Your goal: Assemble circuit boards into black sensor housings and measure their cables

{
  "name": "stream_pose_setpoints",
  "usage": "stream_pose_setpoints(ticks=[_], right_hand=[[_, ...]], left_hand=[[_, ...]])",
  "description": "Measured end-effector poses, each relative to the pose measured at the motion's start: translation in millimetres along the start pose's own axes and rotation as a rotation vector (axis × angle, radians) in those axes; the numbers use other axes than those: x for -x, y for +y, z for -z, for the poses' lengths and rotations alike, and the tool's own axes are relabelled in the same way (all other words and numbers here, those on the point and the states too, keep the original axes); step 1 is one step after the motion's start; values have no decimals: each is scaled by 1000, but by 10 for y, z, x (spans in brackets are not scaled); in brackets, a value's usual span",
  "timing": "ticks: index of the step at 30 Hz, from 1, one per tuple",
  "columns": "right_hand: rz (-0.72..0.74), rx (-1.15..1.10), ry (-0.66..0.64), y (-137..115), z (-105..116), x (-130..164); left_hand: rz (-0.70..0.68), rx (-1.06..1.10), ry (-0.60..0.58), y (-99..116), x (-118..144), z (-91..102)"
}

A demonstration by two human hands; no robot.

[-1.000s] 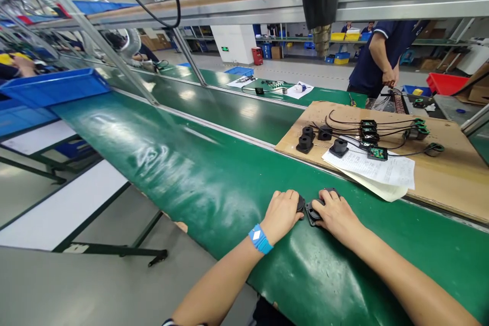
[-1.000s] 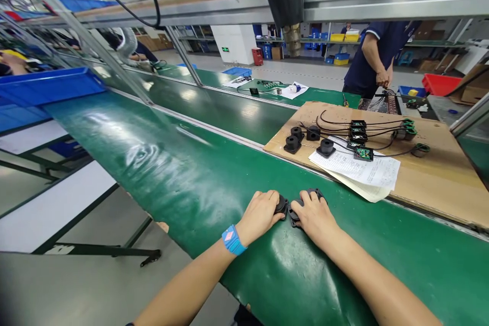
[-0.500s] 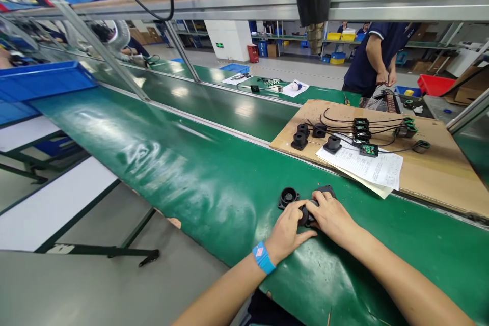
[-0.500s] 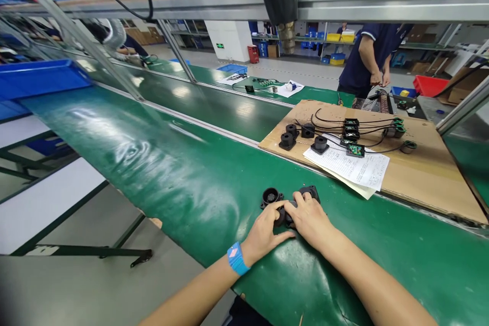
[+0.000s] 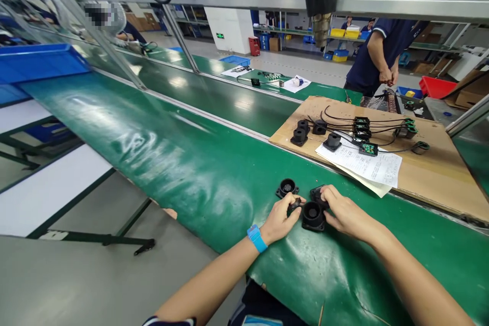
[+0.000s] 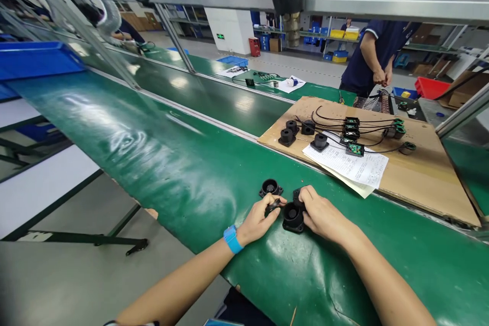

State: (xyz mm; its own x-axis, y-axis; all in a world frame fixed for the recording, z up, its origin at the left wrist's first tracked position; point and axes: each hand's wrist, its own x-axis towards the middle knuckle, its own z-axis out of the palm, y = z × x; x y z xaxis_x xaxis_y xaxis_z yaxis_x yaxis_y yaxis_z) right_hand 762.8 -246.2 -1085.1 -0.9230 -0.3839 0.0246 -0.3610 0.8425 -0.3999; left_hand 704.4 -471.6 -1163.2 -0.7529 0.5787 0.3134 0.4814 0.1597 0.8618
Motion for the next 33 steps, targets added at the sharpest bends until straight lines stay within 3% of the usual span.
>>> stream_pose_setpoints(ticks=[4,7,15,19,22,24,27,30,33], right_hand=[[8,29,-13,67,-106,-27],[66,-10,-34,39,-157,-73],[8,-155,46,-10,-245,-73],[61,-75,264,-17,-157,-43],[99,16,493,-67,90,-94],[111,30,530,-129,247,-170],[139,-12,466,-258,320,-325],[251,48,447,-444,144,-524],[395,247,416,-661,-135,-745]], left_hand=[[-63,44,-125,-103,-194,-55],[-32,72,-224,-183,-342,-176],[97,-1,-187,-187,-406,-312],[96,36,-190,-225,-421,-323],[60,87,-174,-227,-422,-309],[2,158,-118,-160,-393,-254],[-2,410,99,62,-335,-103],[229,945,321,307,-310,82],[481,1373,306,383,-335,283]])
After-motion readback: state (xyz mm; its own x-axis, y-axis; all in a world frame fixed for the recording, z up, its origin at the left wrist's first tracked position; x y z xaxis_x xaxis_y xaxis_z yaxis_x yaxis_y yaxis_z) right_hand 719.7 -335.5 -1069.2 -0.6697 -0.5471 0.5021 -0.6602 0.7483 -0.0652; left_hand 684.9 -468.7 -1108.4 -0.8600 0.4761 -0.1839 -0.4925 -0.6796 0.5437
